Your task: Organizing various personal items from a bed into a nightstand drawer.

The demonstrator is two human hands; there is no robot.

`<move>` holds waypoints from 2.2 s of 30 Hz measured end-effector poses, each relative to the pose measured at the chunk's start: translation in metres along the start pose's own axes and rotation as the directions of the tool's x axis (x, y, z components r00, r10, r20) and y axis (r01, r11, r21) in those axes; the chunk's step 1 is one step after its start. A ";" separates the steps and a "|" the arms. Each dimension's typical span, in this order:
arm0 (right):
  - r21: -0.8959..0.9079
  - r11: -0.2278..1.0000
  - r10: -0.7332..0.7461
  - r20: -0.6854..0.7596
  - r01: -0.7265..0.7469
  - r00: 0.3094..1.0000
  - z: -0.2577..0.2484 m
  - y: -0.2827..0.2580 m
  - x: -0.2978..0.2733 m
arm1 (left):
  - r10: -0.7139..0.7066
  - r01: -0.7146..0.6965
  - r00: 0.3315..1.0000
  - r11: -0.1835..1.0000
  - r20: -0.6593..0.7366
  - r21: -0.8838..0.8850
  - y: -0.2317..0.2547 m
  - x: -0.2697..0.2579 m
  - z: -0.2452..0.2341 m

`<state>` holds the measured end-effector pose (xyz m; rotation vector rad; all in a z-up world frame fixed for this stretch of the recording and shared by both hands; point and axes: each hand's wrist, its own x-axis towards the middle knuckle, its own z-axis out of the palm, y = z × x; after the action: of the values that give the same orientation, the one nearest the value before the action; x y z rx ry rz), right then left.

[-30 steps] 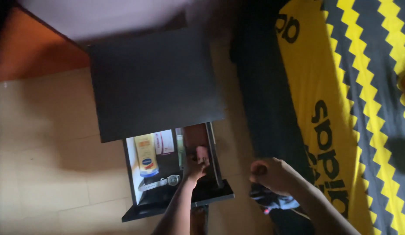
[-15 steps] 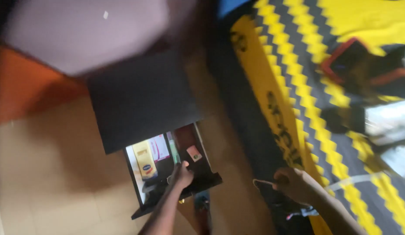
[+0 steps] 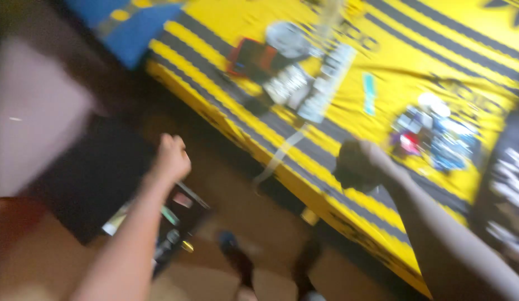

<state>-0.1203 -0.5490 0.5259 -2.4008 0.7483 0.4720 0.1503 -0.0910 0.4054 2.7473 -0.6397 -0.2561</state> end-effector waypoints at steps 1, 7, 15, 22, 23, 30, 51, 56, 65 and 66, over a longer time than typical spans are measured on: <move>0.011 1.000 0.016 -0.001 -0.016 1.000 -0.007 0.028 0.000 | 0.015 -0.015 1.000 1.000 0.012 0.005 0.027 0.002 -0.016; -0.042 0.996 0.080 -0.106 -0.084 0.991 -0.057 0.166 -0.013 | 0.100 -0.101 0.995 0.994 0.024 0.049 0.159 0.028 -0.051; -0.096 0.978 0.178 -0.067 -0.184 0.982 -0.062 0.330 -0.027 | 0.186 -0.192 0.975 0.980 0.120 0.046 0.297 0.051 -0.015; 0.069 0.844 0.534 -0.034 -0.531 0.845 -0.064 0.352 -0.019 | 0.224 -0.256 0.944 0.961 0.244 0.107 0.354 0.034 0.040; 0.089 0.867 0.497 -0.098 -0.489 0.862 -0.057 0.367 -0.005 | 0.206 -0.246 0.933 0.964 0.295 0.106 0.359 0.028 0.043; 0.468 0.736 0.653 -0.301 -0.489 0.695 -0.027 0.432 0.074 | 0.058 -0.167 0.876 0.968 0.479 0.188 0.355 -0.013 0.047; 0.984 0.060 0.174 0.156 -0.169 0.972 -0.055 0.436 -0.002 | 0.190 0.052 0.755 0.936 0.628 -0.347 0.436 -0.017 0.089; 0.987 -0.020 0.053 0.161 -0.161 0.985 -0.042 0.282 -0.030 | 0.266 0.365 0.687 0.679 0.676 -0.637 0.487 -0.036 0.056; 0.988 0.130 -0.059 0.093 -0.085 0.994 -0.025 0.096 -0.073 | 0.251 0.418 0.838 0.271 0.483 -0.867 0.414 -0.025 0.030; 0.989 0.106 -0.029 0.102 -0.098 0.994 -0.022 0.080 -0.075 | 0.174 0.431 0.857 0.276 0.485 -0.859 0.400 -0.024 0.021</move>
<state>-0.2239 -0.5867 0.5459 -0.9786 0.7089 -0.0139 -0.0362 -0.4262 0.5224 1.4474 -0.1690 -1.0491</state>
